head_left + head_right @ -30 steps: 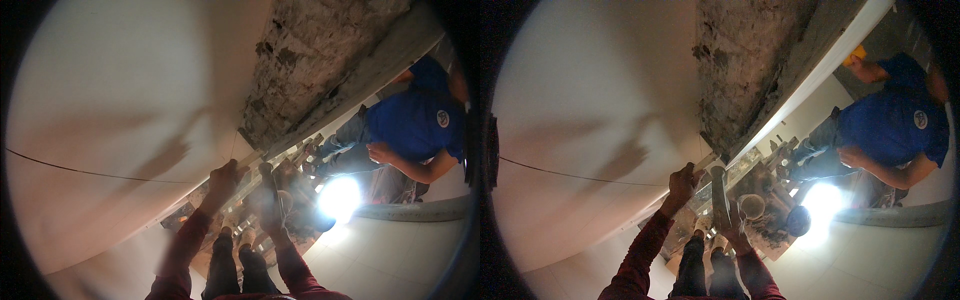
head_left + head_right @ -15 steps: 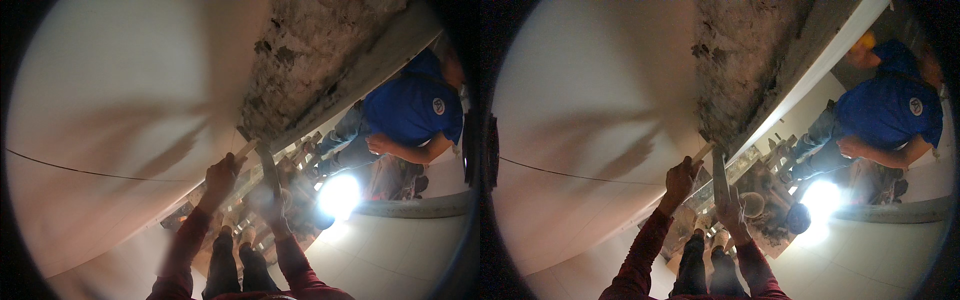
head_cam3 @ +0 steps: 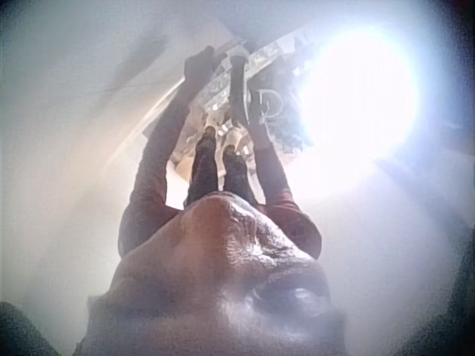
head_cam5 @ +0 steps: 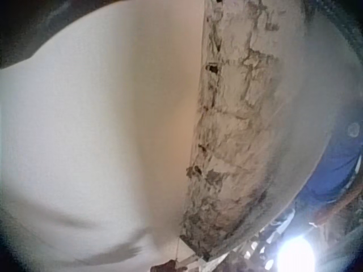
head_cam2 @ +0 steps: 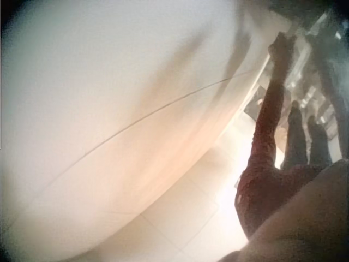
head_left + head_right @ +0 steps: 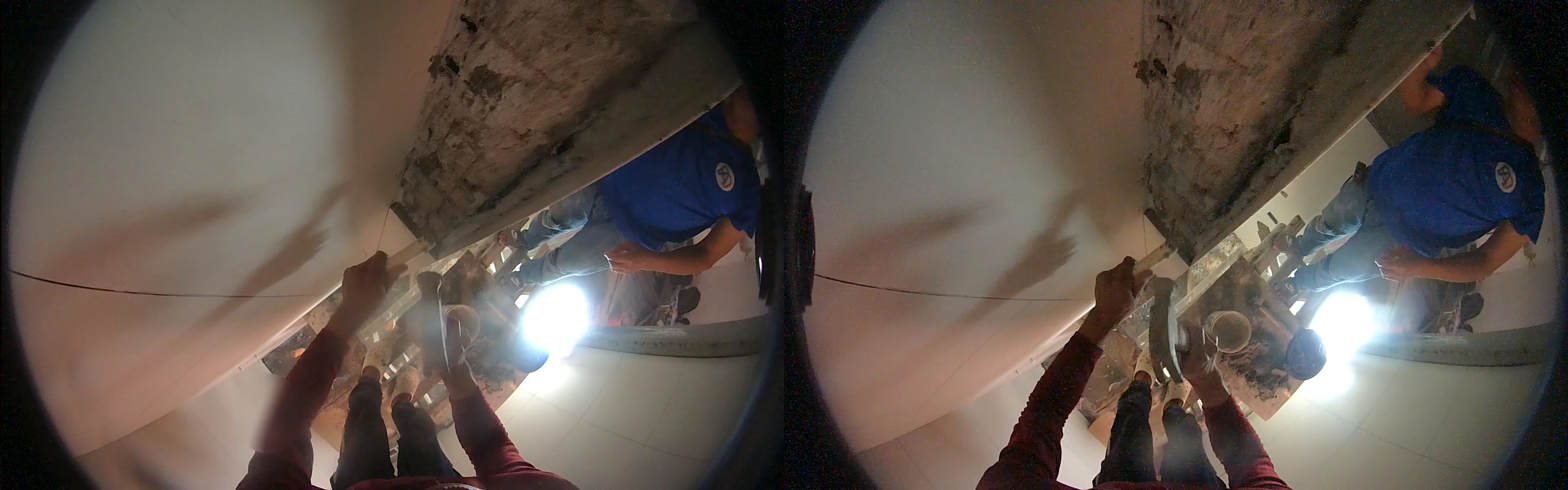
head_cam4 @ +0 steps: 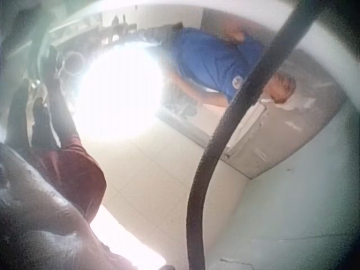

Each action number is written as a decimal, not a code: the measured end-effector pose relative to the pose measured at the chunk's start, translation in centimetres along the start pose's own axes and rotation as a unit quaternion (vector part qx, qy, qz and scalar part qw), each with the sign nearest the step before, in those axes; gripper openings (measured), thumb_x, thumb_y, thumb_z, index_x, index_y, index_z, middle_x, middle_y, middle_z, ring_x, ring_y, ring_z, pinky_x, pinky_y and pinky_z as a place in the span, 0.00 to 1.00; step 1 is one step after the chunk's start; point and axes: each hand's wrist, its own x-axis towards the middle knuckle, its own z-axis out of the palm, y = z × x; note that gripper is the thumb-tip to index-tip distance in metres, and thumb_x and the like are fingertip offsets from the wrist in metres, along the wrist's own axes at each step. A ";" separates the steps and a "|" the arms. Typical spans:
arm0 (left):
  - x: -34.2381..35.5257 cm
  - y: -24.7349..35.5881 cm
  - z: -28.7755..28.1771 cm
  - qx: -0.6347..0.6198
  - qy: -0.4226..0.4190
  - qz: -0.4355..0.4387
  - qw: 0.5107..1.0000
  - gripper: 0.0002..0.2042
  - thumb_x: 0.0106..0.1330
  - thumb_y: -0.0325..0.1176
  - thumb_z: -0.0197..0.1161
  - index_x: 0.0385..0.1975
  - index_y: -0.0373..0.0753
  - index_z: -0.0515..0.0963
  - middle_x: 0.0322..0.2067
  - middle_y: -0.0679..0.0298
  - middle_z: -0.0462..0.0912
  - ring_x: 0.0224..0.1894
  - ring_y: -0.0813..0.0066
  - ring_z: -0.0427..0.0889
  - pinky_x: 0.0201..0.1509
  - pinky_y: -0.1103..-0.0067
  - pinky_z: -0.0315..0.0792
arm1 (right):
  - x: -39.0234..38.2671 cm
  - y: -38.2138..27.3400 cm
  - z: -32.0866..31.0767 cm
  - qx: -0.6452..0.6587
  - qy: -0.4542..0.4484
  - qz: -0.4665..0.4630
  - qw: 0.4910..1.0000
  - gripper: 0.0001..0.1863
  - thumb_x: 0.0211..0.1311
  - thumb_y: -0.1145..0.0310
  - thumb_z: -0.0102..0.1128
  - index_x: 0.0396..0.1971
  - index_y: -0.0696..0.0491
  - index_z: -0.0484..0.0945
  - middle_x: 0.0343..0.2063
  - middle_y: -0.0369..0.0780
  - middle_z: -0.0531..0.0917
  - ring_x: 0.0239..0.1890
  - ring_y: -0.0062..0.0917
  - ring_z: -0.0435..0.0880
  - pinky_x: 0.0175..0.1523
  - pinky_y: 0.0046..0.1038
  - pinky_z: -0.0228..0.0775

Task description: The person applies plaster to a wall using a trowel and a hawk. They repeatedly scoop plaster from the hawk and spread it onto the wall surface in smooth strokes.

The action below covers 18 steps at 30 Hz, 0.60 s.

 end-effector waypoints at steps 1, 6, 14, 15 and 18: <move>0.1 -0.2 0.1 0.001 -0.010 -0.003 1.000 0.18 0.64 0.48 0.60 0.25 0.38 0.67 0.15 0.56 0.75 0.18 0.55 0.79 0.21 0.66 0.73 | -2.2 2.9 1.3 0.030 -0.030 0.053 0.998 0.23 0.55 0.54 0.63 0.41 0.58 0.75 0.29 0.47 0.82 0.28 0.42 0.84 0.33 0.38 0.75; 0.7 -1.0 0.5 0.025 -0.019 0.004 1.000 0.18 0.64 0.48 0.60 0.26 0.38 0.68 0.17 0.56 0.76 0.18 0.57 0.80 0.21 0.68 0.73 | -3.2 6.8 4.8 0.071 -0.081 0.210 0.972 0.24 0.55 0.50 0.63 0.41 0.57 0.75 0.32 0.47 0.82 0.29 0.43 0.83 0.36 0.40 0.75; 1.4 -1.0 0.1 0.019 -0.044 -0.015 0.999 0.19 0.65 0.49 0.59 0.27 0.38 0.68 0.15 0.56 0.76 0.17 0.55 0.79 0.20 0.65 0.73 | -8.1 13.1 7.2 0.308 -0.049 0.300 0.902 0.20 0.52 0.64 0.66 0.41 0.59 0.73 0.27 0.50 0.81 0.27 0.44 0.84 0.32 0.38 0.76; 1.5 -0.8 0.3 0.018 -0.043 -0.019 0.999 0.19 0.65 0.49 0.59 0.27 0.38 0.68 0.15 0.56 0.76 0.17 0.55 0.79 0.20 0.65 0.73 | -7.9 13.9 7.7 0.388 -0.017 0.347 0.854 0.19 0.52 0.63 0.66 0.40 0.60 0.74 0.27 0.50 0.82 0.27 0.43 0.84 0.32 0.37 0.76; 1.7 -1.1 0.2 0.028 -0.041 -0.027 0.998 0.19 0.66 0.50 0.58 0.27 0.38 0.68 0.15 0.57 0.76 0.17 0.55 0.79 0.19 0.65 0.72 | -7.0 13.6 7.3 0.248 -0.065 0.248 0.934 0.22 0.52 0.64 0.66 0.42 0.60 0.72 0.27 0.50 0.81 0.27 0.43 0.84 0.31 0.38 0.75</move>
